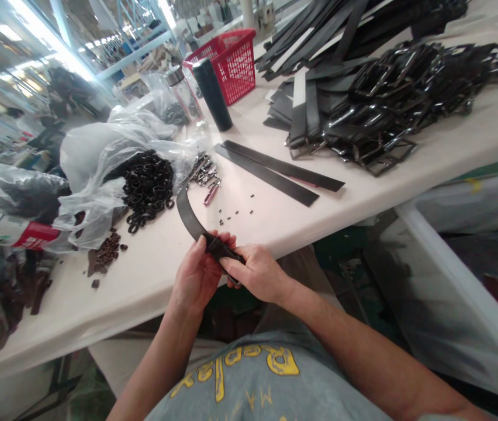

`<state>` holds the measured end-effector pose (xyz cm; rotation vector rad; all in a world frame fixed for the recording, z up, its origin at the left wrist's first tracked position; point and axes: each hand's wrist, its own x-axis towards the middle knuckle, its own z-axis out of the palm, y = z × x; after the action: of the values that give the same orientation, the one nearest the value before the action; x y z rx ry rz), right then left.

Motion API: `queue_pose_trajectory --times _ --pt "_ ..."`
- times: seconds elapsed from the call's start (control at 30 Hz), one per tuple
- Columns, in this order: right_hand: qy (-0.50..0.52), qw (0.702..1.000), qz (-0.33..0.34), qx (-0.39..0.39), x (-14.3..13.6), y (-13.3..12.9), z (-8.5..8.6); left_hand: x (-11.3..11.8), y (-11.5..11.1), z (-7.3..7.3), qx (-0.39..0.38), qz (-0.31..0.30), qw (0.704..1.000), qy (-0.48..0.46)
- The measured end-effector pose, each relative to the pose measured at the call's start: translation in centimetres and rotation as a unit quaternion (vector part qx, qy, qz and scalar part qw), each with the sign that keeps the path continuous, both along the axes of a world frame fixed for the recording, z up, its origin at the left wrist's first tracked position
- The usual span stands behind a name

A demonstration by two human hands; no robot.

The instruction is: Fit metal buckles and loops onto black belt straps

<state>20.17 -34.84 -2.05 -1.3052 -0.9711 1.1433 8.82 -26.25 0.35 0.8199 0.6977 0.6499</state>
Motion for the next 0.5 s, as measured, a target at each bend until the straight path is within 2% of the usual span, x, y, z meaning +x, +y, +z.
queue_pose_trajectory --times 0.27,0.5 --pt "0.005 1.000 0.006 -0.023 -0.3 0.4 0.0 -0.4 -1.7 -0.8 0.074 0.030 0.997 -0.003" --pt "-0.067 0.997 0.039 -0.001 -0.1 0.3 0.8 -1.1 -1.4 -1.7 0.074 -0.011 0.997 0.036"
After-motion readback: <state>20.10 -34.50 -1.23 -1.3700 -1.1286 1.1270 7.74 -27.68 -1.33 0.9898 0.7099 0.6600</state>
